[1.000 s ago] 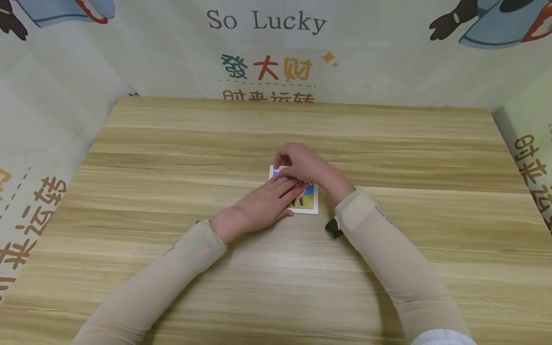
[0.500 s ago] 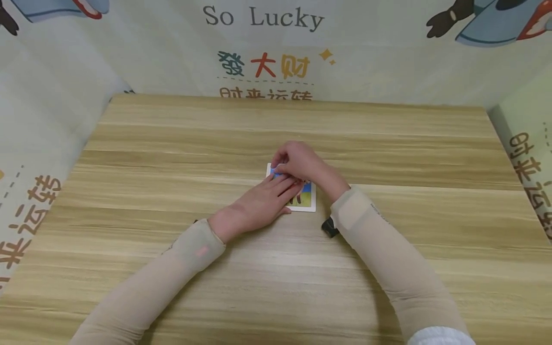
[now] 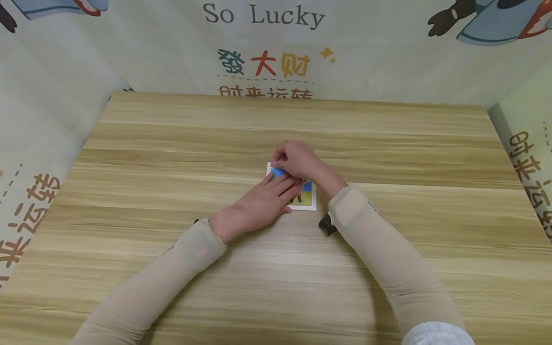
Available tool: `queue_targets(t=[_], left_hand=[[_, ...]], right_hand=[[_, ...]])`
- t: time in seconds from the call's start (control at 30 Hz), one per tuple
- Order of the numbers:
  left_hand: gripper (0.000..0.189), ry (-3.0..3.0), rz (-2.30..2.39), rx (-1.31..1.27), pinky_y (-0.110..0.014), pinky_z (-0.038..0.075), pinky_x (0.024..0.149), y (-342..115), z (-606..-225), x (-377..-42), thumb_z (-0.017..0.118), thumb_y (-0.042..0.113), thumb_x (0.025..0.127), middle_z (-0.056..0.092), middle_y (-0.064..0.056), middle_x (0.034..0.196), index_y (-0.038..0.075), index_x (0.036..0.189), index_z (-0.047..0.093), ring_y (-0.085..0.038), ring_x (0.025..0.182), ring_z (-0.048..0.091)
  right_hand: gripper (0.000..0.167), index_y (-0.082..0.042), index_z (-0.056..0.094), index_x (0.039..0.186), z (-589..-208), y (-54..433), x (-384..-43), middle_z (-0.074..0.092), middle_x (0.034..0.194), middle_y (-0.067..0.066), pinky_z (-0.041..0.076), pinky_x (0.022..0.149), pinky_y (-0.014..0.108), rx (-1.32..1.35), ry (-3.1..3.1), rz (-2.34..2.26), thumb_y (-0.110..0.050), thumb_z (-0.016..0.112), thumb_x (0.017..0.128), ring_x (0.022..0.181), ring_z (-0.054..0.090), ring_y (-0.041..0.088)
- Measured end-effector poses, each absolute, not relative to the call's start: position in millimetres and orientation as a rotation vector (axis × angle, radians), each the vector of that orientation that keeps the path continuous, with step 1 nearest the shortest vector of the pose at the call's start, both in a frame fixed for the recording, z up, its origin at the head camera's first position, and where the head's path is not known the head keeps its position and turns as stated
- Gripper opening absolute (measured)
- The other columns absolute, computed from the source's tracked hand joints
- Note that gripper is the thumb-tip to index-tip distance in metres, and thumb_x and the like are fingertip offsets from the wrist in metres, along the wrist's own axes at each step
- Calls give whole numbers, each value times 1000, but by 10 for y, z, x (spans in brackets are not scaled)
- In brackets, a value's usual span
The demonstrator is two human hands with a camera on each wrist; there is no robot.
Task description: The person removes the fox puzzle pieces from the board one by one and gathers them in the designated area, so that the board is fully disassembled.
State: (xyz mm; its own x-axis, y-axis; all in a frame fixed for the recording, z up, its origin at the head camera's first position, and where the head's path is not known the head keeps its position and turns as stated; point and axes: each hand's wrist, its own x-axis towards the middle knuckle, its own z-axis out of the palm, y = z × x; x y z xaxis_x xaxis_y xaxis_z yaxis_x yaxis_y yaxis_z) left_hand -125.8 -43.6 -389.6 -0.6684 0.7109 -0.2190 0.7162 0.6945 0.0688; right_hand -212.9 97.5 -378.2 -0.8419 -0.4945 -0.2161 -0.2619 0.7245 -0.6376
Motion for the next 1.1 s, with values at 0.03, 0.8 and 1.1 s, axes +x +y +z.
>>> queue_targets(t=[0.03,0.8,1.1], left_hand=[[63,2676,-31,1142,-49,19,126,-435,-3894,-1258,42,39,106,20,-3,167,13,159,21,-23,156,13],[61,2683,-34,1108,-57,25,122,-456,-3848,-1242,43,36,106,22,-1,167,15,159,23,-21,155,15],[55,2718,-102,1016,-52,30,121,-371,-3843,-1152,39,28,108,18,1,168,16,160,22,-19,156,14]], right_hand=[[15,-2,69,101,-3781,977,-2130,66,108,14,49,82,34,-591,2555,-859,-12,59,100,92,58,24],[11,-5,67,106,-3791,1062,-2110,64,102,12,48,81,36,-721,2527,-920,-10,62,98,88,57,23],[12,-8,73,105,-3776,1077,-2069,65,110,10,49,83,37,-620,2577,-894,-13,68,94,90,59,23]])
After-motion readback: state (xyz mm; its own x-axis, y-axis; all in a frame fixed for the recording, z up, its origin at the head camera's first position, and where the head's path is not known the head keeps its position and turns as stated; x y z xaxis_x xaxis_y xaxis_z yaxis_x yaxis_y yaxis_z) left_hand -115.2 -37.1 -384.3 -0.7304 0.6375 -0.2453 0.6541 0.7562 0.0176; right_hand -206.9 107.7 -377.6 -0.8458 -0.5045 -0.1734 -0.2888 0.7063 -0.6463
